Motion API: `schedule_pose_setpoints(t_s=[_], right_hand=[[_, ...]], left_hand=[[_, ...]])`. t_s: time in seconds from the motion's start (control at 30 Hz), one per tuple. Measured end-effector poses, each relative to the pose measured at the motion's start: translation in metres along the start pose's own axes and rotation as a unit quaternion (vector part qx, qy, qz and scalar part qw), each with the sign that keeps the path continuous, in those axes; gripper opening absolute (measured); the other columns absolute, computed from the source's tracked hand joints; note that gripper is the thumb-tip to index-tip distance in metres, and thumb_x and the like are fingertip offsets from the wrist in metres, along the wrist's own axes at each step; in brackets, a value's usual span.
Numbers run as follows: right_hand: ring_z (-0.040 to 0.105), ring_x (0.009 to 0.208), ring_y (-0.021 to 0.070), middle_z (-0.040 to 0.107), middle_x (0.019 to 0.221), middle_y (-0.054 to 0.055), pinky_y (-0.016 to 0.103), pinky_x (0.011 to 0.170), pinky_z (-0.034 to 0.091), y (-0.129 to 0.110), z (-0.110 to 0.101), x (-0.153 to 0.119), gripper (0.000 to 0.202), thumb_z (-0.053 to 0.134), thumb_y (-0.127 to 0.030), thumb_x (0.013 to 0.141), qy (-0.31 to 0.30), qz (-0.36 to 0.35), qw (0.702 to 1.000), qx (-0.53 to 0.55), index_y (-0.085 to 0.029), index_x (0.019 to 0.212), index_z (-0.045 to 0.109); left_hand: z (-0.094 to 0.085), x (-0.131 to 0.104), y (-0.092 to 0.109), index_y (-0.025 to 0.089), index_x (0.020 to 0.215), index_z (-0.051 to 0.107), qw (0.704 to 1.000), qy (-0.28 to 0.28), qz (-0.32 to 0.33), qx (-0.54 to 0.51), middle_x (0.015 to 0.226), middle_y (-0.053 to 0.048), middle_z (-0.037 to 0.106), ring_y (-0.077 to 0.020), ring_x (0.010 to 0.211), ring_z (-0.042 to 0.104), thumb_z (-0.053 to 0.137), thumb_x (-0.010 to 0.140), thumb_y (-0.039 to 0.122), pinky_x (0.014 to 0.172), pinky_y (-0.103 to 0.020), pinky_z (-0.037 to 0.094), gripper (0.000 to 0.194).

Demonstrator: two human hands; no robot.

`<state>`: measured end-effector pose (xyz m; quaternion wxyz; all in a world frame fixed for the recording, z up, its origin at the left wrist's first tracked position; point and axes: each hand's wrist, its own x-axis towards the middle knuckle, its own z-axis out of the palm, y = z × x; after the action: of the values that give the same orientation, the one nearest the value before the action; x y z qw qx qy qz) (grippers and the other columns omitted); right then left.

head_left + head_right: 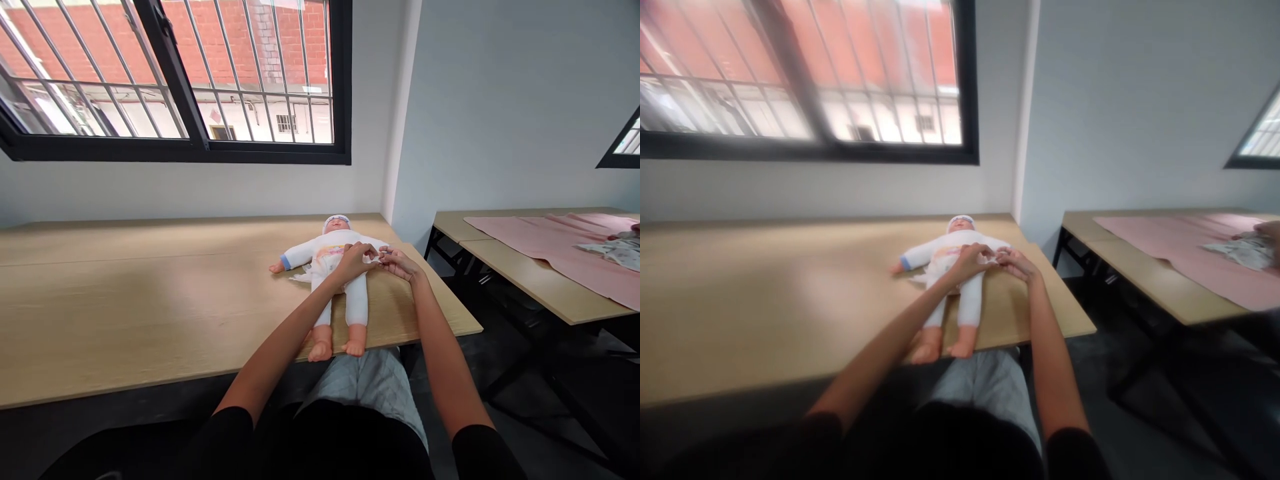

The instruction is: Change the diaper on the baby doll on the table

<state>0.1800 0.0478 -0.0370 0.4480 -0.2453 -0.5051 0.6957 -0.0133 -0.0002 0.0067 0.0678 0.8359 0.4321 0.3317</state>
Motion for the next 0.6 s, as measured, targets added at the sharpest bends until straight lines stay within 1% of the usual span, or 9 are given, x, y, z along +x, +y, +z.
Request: schedule_pose_setpoints(t_s=[0.1, 0.17, 0.3, 0.6], right_hand=[[0.064, 0.070, 0.0110, 0.068, 0.077, -0.003, 0.022, 0.069, 0.051, 0.002, -0.005, 0.002, 0.045, 0.086, -0.016, 0.058, -0.005, 0.006, 1.000, -0.004, -0.020, 0.095, 0.061], [0.064, 0.070, 0.0104, 0.069, 0.078, -0.002, 0.021, 0.069, 0.051, 0.003, -0.007, 0.003, 0.045, 0.087, -0.016, 0.058, -0.007, 0.008, 1.000, -0.004, -0.020, 0.095, 0.062], [0.064, 0.070, 0.0096, 0.069, 0.077, -0.003, 0.021, 0.072, 0.052, 0.004, -0.007, 0.004, 0.046, 0.087, -0.014, 0.057, -0.011, 0.000, 1.000, 0.001, -0.020, 0.096, 0.063], [0.064, 0.072, 0.0089, 0.070, 0.081, -0.003, 0.020, 0.072, 0.050, 0.002, -0.006, 0.002, 0.045, 0.085, -0.013, 0.058, -0.004, -0.001, 1.000, 0.000, -0.020, 0.097, 0.064]], left_hand=[[-0.002, -0.001, 0.003, 0.022, 0.094, 0.066, 1.000, -0.005, -0.009, -0.010, 0.098, 0.001, 0.073, -0.0205, 0.099, 0.064, 0.066, 0.084, 0.028, 0.096, -0.035, 0.039, 0.012], [-0.003, -0.002, 0.007, 0.022, 0.093, 0.066, 1.000, -0.006, -0.014, -0.021, 0.097, 0.001, 0.074, -0.0206, 0.098, 0.064, 0.067, 0.083, 0.024, 0.096, -0.035, 0.040, 0.011], [-0.005, -0.003, 0.011, 0.022, 0.091, 0.067, 0.999, 0.007, -0.014, -0.030, 0.094, 0.001, 0.074, -0.0201, 0.096, 0.065, 0.064, 0.080, 0.017, 0.096, -0.035, 0.040, 0.012], [-0.002, -0.002, 0.006, 0.021, 0.095, 0.071, 1.000, 0.014, -0.005, -0.015, 0.091, -0.001, 0.073, -0.0208, 0.094, 0.064, 0.058, 0.080, 0.015, 0.096, -0.035, 0.041, 0.020]])
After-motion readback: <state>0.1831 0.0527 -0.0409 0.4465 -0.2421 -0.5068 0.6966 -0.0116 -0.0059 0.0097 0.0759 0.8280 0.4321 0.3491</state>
